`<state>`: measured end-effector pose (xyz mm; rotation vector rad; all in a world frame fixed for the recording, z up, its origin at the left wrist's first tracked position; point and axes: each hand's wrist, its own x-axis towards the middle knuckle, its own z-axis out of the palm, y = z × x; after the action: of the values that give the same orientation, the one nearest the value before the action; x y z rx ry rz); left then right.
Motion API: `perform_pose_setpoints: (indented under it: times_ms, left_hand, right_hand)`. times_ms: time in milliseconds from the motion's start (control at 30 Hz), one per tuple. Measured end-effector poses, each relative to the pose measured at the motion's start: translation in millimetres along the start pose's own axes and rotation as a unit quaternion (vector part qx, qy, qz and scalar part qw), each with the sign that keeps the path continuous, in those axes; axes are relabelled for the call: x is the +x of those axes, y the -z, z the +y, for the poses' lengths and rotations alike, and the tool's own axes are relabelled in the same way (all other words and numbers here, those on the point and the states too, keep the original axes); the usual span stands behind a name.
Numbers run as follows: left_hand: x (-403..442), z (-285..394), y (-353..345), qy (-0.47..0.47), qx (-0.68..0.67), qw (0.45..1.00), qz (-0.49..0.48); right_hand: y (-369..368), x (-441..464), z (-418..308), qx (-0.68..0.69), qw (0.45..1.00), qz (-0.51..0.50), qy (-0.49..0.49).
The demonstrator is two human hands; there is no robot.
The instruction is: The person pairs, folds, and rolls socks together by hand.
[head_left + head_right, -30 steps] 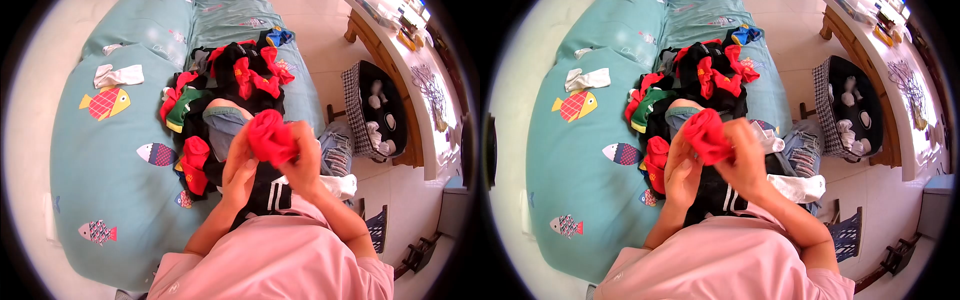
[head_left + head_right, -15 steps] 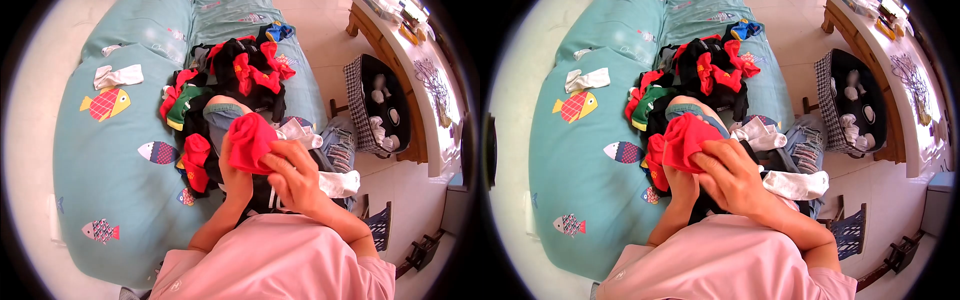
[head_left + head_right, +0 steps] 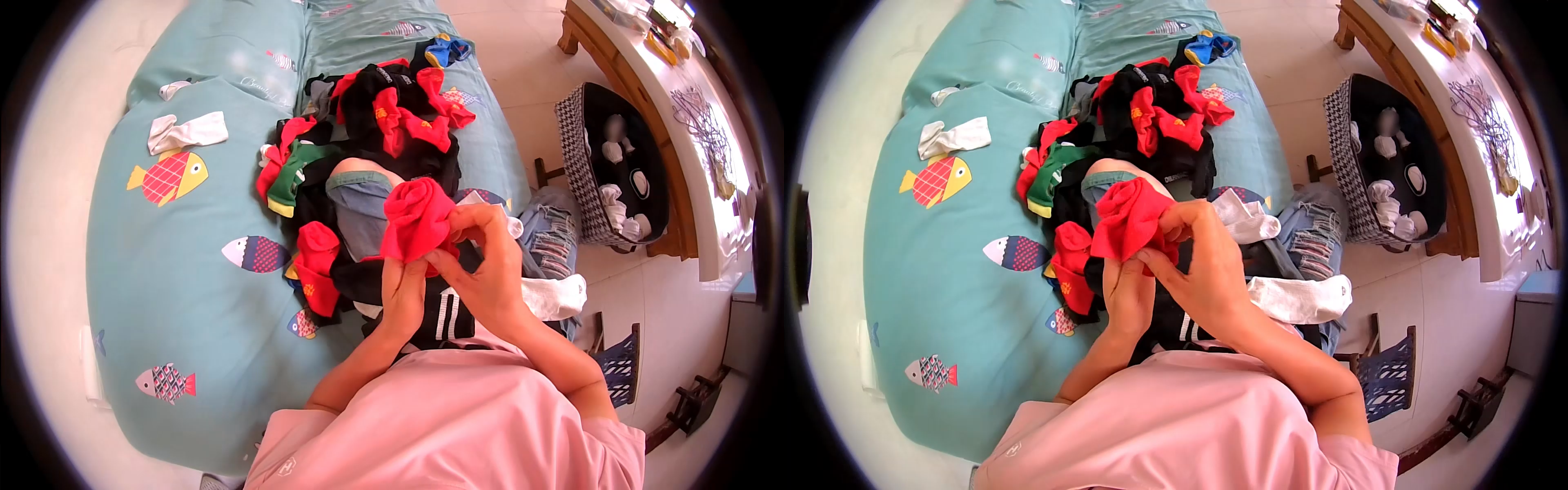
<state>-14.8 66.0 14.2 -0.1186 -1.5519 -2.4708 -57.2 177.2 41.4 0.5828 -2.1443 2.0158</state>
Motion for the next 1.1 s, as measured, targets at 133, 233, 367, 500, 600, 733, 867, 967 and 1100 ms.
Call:
perform_pose_setpoints:
  times_ms: [133, 233, 367, 500, 600, 733, 867, 967, 1100]
  left_hand:
    - [0.5, -1.5, -8.8, -0.021, -0.024, 0.995, 0.095]
    - [12.7, 3.8, 0.2, 0.038, -0.149, 0.973, 0.169]
    - [18.5, -9.7, 32.0, 0.131, -0.305, 0.940, 0.077]
    - [10.9, 5.4, 0.5, 0.264, -0.241, 0.929, 0.095]
    - [2.9, 2.0, 30.8, 0.254, -0.093, 0.952, -0.145]
    - [3.3, 20.8, 29.2, 0.216, -0.071, 0.959, -0.169]
    - [15.3, 4.7, 48.9, 0.179, 0.051, 0.981, -0.044]
    - [16.7, -1.3, 69.3, 0.169, 0.156, 0.973, -0.003]
    - [32.7, -3.2, 102.7, 0.093, 0.278, 0.956, -0.022]
  right_hand:
    - [5.9, 4.9, 3.1, -0.067, 0.996, -0.046, 0.042]
    - [3.7, -1.1, 17.2, 0.191, 0.976, -0.090, -0.045]
    - [7.5, -2.9, 19.4, 0.402, 0.887, -0.116, -0.195]
    - [13.4, 12.6, 7.2, 0.201, 0.973, -0.053, -0.104]
    - [16.9, 21.6, 15.2, 0.166, 0.972, -0.027, -0.164]
    - [33.0, 18.7, 37.4, 0.207, 0.930, -0.133, -0.274]
    - [71.7, 9.7, 57.3, 0.238, 0.897, -0.245, -0.280]
    - [124.2, 23.4, 79.0, 0.020, 0.965, -0.061, -0.253]
    - [201.5, 63.9, 111.9, -0.543, 0.824, 0.160, 0.036]
